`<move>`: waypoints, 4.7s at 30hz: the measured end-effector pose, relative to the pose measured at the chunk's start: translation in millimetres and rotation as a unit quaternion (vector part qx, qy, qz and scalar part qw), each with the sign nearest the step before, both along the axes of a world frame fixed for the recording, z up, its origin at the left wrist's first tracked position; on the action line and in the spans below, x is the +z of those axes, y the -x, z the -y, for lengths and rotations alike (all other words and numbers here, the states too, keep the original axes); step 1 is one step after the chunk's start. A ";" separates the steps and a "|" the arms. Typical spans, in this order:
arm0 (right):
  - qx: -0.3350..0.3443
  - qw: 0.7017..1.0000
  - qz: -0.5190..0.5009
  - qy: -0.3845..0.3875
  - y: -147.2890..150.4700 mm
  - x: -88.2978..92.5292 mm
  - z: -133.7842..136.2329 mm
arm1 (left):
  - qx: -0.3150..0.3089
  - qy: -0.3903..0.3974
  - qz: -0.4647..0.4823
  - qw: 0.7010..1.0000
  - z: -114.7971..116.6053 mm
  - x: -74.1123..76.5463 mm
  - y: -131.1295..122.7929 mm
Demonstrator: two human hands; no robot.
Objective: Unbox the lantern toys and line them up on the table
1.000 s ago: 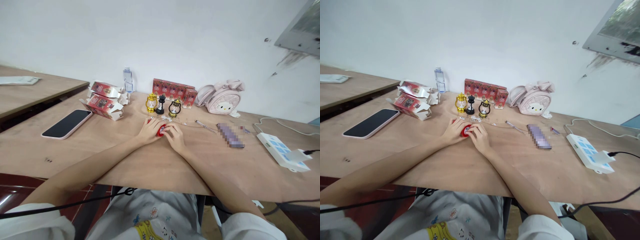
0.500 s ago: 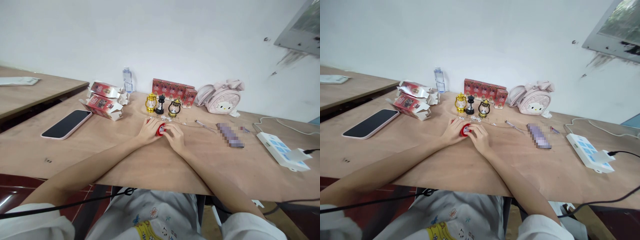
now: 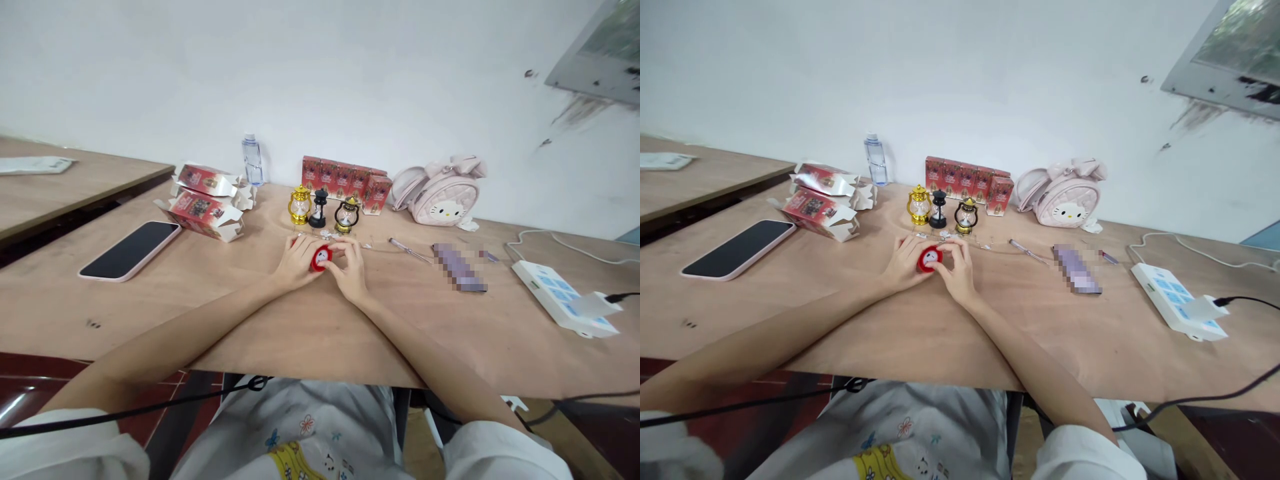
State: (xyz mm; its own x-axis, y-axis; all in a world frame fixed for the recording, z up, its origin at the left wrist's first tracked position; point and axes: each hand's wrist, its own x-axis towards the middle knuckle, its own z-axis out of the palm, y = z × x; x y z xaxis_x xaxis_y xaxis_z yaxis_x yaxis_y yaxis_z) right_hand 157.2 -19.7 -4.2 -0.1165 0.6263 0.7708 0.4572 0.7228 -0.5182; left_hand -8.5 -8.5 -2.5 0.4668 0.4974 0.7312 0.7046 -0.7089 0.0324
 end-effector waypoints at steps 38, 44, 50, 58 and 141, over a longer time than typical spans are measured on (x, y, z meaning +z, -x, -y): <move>-0.076 0.975 0.191 -0.089 10.6 -21.0 -1.3 | 0.037 -0.017 0.010 0.999 2.8 -0.7 -1.8; -0.091 0.972 0.195 -0.096 14.1 -22.4 -0.6 | 0.050 -0.031 0.010 0.998 3.4 -0.8 -3.4; -0.089 0.970 0.210 -0.087 10.3 -19.4 -2.0 | 0.043 -0.054 0.010 0.998 4.8 -0.9 -4.1; -0.067 0.970 0.193 -0.129 2.1 -17.2 -4.4 | 0.059 -0.030 -0.015 0.998 5.1 1.9 -5.1; 0.275 0.836 -0.202 0.429 -30.9 -1.8 -4.6 | 0.025 0.028 0.005 0.999 -1.2 -0.9 0.8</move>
